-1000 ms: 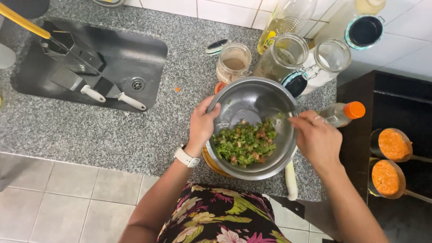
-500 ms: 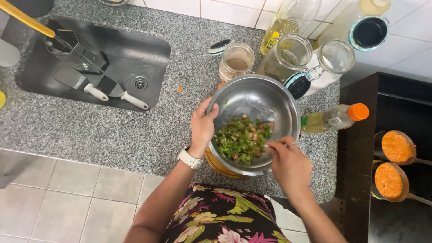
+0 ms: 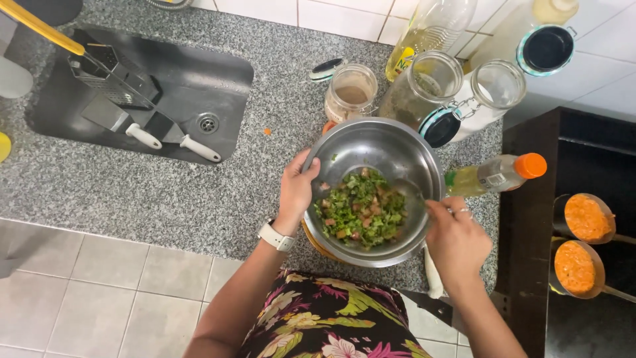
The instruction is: Seasoning a salad by scraping chopped greens into a bowl, adding salt and oil, and mixing thoroughly.
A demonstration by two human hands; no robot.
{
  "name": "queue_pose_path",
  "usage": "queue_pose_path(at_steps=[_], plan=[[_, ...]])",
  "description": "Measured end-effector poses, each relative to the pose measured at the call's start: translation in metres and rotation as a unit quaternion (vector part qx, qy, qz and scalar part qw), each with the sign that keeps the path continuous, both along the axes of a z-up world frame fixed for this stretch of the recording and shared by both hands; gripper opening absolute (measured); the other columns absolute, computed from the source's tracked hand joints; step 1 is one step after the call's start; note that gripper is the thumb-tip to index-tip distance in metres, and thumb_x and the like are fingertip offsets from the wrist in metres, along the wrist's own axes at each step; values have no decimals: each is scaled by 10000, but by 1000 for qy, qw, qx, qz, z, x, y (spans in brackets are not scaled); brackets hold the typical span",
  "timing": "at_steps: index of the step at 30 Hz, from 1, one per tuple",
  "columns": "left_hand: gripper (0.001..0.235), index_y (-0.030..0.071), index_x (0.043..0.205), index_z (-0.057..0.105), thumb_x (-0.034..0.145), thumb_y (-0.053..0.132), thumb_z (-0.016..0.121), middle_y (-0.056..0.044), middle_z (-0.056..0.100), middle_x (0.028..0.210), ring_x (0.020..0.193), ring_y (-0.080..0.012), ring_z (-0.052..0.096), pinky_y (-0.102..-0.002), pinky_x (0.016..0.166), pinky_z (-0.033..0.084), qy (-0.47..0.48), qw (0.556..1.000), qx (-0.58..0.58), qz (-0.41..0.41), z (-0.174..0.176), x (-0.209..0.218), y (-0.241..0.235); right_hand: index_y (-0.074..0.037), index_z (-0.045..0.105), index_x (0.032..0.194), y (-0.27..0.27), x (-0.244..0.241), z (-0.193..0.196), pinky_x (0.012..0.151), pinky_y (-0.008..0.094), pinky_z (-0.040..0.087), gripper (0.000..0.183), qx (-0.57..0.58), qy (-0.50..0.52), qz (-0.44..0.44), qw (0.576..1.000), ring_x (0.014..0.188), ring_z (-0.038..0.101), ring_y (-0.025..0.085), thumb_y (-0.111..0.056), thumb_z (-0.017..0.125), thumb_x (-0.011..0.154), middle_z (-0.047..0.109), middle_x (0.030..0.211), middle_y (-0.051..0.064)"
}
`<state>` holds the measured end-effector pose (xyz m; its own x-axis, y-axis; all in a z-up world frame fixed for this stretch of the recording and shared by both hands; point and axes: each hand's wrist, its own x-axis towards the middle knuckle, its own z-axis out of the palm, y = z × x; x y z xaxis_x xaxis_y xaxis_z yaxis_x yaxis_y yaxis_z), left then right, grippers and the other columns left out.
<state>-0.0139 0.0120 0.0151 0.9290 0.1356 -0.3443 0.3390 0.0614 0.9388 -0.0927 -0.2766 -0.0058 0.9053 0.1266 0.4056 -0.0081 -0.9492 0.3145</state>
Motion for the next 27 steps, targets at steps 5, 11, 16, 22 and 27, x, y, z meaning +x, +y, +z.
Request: queue_pose_path(at_steps=[5,11,16,22,27], plan=[[433,160,1415,604,1029,350,564,-205,583,1421,1354,-488,480,-611,1090,415,24,999,17,-25,-2,-8,-6,-355,753,960,26,13,-29,598,288,564,52,91,40,39,994,623,680,154,-334,714,933,638,980,-134],[453,146,1429,594,1042,372,534,-217,579,1427,1361,-499,466,-596,1093,410,23,999,9,-22,-5,-2,-4,-344,747,1028,33,-11,-17,656,339,578,162,130,74,125,981,689,705,190,-258,674,911,637,1024,-115],[476,111,1450,564,1057,375,523,-241,558,1430,1363,-526,447,-628,1090,396,20,999,21,-45,-9,0,5,-289,725,1251,3,-14,-35,824,329,525,504,124,19,183,975,1000,683,214,-27,603,839,615,1129,-28],[454,207,1419,611,1017,415,573,-172,590,1427,1363,-472,477,-613,1103,408,55,996,48,-60,-22,1,5,-216,739,1238,-2,-5,-58,800,338,519,451,110,31,182,977,979,653,208,-34,624,841,616,1120,-8],[439,146,1410,607,1040,374,543,-239,547,1443,1377,-551,413,-681,1091,370,35,996,36,-72,-24,-4,6,-218,732,1261,10,-7,-43,764,412,565,640,137,99,126,977,882,690,281,58,638,691,612,1158,1]])
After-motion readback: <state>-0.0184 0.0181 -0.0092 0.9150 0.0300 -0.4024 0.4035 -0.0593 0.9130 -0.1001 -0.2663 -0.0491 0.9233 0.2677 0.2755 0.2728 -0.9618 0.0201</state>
